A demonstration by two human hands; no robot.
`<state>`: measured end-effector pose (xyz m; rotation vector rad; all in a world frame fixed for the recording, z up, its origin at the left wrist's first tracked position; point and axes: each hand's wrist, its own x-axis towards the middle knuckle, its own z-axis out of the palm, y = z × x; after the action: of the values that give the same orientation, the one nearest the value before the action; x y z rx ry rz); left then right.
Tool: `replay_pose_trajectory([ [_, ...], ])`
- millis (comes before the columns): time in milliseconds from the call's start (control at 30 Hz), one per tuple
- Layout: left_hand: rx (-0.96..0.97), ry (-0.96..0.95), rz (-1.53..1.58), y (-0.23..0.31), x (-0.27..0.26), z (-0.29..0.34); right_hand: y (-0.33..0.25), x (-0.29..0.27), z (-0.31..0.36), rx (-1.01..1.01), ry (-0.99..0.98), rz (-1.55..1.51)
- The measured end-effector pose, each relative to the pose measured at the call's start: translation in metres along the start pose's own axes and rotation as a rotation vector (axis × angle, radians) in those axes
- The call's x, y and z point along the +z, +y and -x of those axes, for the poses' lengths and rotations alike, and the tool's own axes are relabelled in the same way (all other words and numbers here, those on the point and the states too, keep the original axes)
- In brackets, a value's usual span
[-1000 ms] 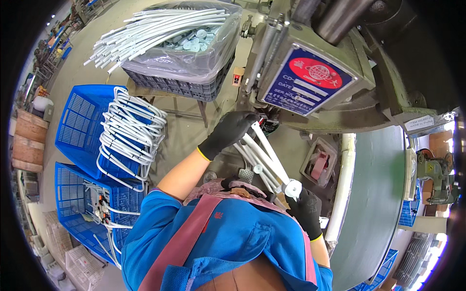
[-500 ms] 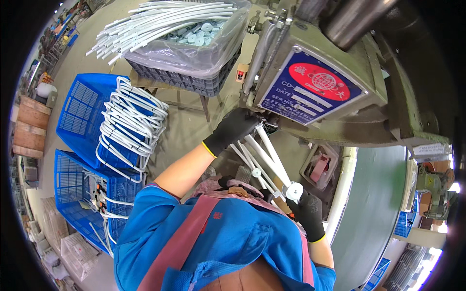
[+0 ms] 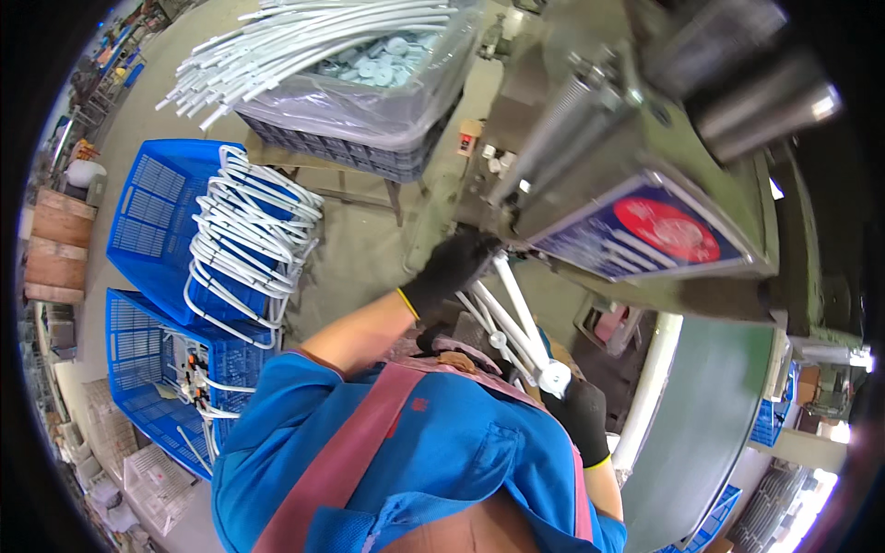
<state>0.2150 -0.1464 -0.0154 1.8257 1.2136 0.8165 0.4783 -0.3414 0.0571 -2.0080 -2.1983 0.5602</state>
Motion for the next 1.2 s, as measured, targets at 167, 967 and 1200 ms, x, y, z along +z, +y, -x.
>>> replay_pose_trajectory([
  [167,0.182,0.089,0.117,-0.005,-0.018,0.015,-0.003,0.016,-0.005,0.087,0.175,0.018],
  [967,-0.188,0.514,-1.474,-0.086,-0.377,-0.100,-0.024,0.032,0.000,0.235,0.376,0.049],
  [1200,0.254,0.505,-1.216,-0.039,-0.432,0.057,-0.008,0.023,-0.001,0.115,0.330,0.040],
])
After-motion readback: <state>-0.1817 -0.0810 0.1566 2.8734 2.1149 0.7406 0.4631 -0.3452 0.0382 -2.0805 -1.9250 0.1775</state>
